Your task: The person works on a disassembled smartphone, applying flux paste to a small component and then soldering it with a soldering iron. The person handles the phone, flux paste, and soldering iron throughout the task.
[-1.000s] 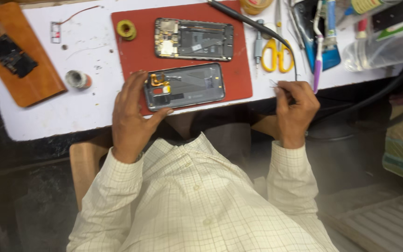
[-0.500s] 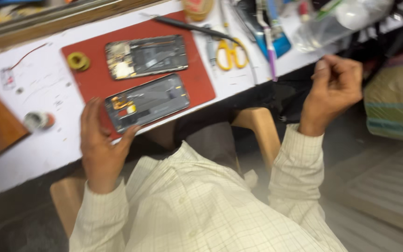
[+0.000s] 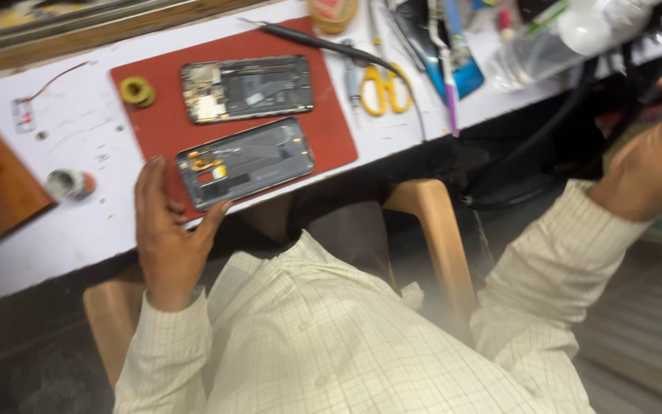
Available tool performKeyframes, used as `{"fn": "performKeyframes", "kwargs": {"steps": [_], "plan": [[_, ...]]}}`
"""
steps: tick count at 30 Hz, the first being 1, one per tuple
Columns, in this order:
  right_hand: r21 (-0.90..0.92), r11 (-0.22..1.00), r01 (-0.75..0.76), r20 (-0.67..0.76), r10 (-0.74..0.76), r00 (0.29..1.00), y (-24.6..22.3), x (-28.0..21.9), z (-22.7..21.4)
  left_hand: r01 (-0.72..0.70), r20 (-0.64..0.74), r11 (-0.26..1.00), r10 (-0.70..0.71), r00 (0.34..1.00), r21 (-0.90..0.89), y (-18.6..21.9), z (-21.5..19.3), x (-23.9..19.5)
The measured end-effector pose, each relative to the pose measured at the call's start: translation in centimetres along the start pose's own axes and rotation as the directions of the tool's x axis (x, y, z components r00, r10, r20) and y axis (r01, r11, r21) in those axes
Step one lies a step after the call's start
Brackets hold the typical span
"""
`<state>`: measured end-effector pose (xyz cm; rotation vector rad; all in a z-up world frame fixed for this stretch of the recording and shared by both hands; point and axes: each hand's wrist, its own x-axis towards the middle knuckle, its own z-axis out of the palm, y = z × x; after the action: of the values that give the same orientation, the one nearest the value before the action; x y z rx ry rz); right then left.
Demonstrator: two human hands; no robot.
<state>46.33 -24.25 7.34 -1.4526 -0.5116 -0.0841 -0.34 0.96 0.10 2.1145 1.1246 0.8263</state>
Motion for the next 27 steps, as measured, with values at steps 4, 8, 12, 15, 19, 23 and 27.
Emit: {"fn": "performKeyframes", "kwargs": {"steps": [4,8,12,15,19,23,27], "plan": [[-0.043,0.994,0.103,0.102,-0.098,0.99,2.2,-3.3,1.7,-0.006,-0.109,0.99,-0.009,0.994,-0.138,-0.5,0.0,-0.9],[0.079,0.988,0.136,0.273,-0.153,0.95,2.2,-7.4,5.6,-0.075,-0.313,0.987,0.028,0.949,-0.14,-1.3,-0.7,-2.4],[0.068,0.991,0.112,0.378,-0.13,0.917,0.5,-11.0,9.5,-0.049,-0.423,0.992,-0.006,0.906,-0.12,-2.6,-1.9,-3.0],[0.051,0.995,0.081,0.385,-0.094,0.918,-0.4,-12.8,11.6,-0.008,-0.454,0.993,-0.045,0.89,-0.114,-2.7,-2.4,-3.5],[0.106,0.994,0.035,0.416,-0.077,0.906,-0.5,-13.5,12.5,-0.064,-0.464,0.996,0.027,0.885,-0.063,-2.0,-2.2,-4.1],[0.126,0.991,-0.049,0.459,-0.015,0.888,-0.6,-14.7,13.7,-0.139,-0.414,0.988,0.097,0.905,-0.073,-0.9,-0.7,-4.4],[0.036,0.998,-0.049,0.554,0.021,0.833,-1.6,-17.0,16.5,-0.116,-0.348,0.987,0.072,0.935,-0.108,-0.5,0.4,-4.2]]}}
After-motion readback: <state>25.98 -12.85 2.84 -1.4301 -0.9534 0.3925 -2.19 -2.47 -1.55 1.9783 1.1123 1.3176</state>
